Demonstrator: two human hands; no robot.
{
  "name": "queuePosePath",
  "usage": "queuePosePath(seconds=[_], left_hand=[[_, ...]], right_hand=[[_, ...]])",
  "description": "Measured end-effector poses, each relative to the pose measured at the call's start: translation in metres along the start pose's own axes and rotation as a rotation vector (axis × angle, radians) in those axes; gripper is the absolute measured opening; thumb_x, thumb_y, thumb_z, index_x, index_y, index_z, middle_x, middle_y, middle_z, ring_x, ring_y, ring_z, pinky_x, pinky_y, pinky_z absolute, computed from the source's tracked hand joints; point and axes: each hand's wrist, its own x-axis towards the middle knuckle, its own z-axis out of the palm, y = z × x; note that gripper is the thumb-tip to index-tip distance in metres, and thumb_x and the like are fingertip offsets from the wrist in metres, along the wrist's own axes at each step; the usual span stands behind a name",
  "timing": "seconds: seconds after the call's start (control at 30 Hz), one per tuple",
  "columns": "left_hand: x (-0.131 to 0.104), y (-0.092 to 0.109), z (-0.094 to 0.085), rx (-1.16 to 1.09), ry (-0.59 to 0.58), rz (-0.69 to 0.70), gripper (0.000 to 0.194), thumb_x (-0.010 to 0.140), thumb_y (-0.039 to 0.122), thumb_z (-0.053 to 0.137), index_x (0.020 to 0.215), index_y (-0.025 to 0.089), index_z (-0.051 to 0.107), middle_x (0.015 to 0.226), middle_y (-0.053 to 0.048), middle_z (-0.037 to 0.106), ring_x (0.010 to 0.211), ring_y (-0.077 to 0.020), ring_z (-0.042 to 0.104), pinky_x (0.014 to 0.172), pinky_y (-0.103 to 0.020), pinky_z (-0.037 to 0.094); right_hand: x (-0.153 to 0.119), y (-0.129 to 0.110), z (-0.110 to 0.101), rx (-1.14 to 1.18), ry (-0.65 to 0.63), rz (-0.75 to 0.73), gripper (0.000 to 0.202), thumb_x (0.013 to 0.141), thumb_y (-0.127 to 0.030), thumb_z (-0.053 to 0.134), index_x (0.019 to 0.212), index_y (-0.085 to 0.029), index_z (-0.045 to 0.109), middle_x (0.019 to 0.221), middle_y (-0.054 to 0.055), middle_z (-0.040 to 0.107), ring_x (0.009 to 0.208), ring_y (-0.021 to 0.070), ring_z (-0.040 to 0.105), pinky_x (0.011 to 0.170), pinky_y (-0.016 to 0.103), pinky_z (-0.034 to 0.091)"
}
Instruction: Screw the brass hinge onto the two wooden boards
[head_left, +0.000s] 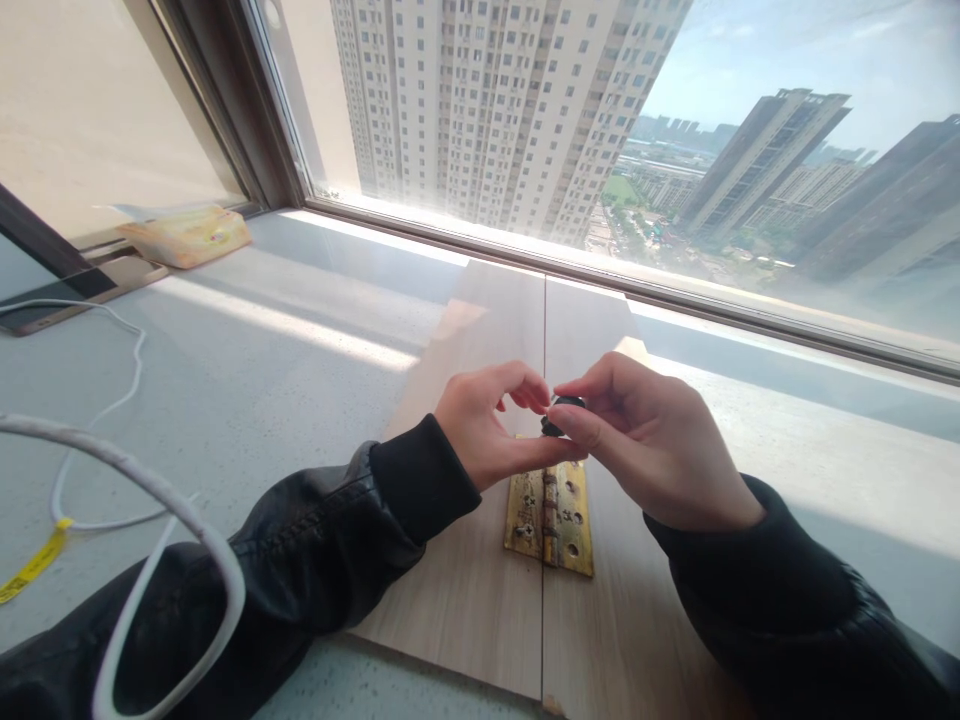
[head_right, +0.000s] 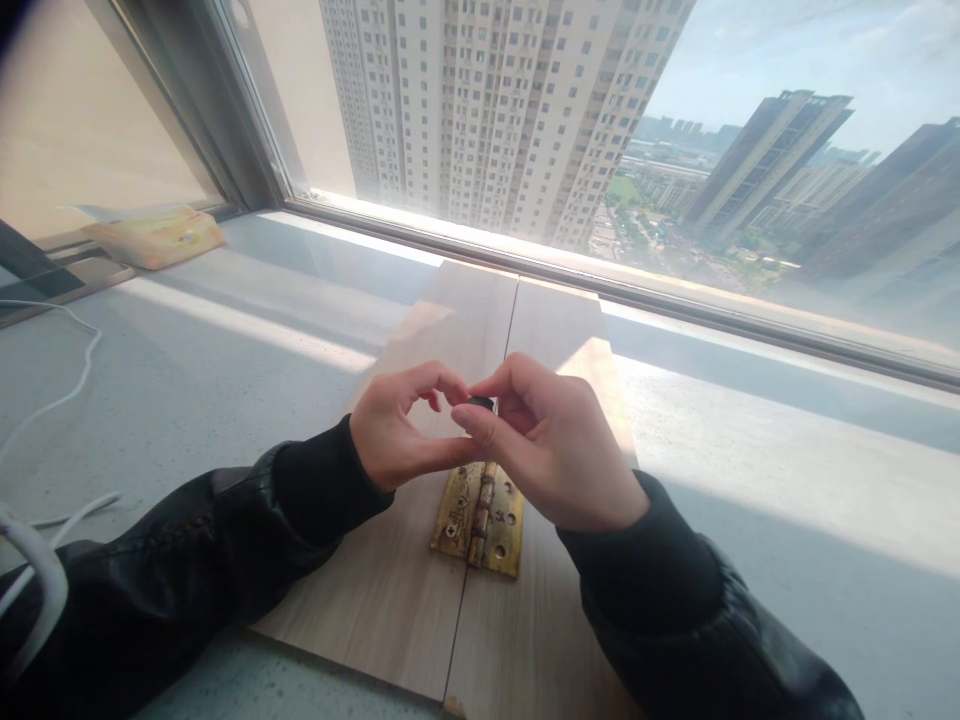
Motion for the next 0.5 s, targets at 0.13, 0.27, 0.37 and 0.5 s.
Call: queuePosePath(seconds=[0.13,0.27,0.37,0.5], left_hand=[[-0.003,0.003,0.003,0.050,0.097,0.105,0.017,0.065,0.027,0.077,0.069,0.015,0.067,0.064,0.000,0.066,0.060,-0.0108,0.057,0.060,-0.024,0.046],[-0.004,0.002,0.003,0.051,0.078,0.141,0.013,0.067,0.024,0.077,0.070,0.014,0.070,0.064,-0.001,0.067,0.061,-0.0105,0.058,0.060,-0.024,0.047],[-0.004,-0.003,0.001,0.010,0.039,0.140,0.016,0.071,0.028,0.076,0.076,0.014,0.072,0.068,-0.003,0.068,0.064,-0.0122,0.060,0.063,-0.026,0.048],[-0.003,-0.012,-0.001,-0.102,-0.073,0.206,0.014,0.078,0.026,0.069,0.087,0.016,0.073,0.076,-0.004,0.071,0.072,-0.0142,0.064,0.070,-0.028,0.051]], right_hand=[[0.000,-0.001,0.006,0.036,0.083,-0.007,0.027,0.076,-0.040,0.070,0.072,-0.018,0.054,0.047,-0.008,0.037,0.043,0.0064,0.028,0.040,0.024,0.023],[0.001,-0.001,0.006,0.163,0.051,0.014,0.024,0.077,-0.038,0.070,0.076,-0.018,0.058,0.056,-0.004,0.049,0.050,0.0085,0.040,0.045,0.024,0.032],[0.001,0.002,0.002,0.299,-0.055,0.016,0.016,0.088,-0.033,0.057,0.090,-0.019,0.064,0.071,0.000,0.062,0.055,0.0092,0.048,0.051,0.025,0.040],[0.001,0.008,-0.002,0.368,-0.129,0.009,0.016,0.090,-0.029,0.056,0.095,-0.019,0.067,0.085,0.003,0.069,0.057,0.0087,0.052,0.052,0.024,0.043]])
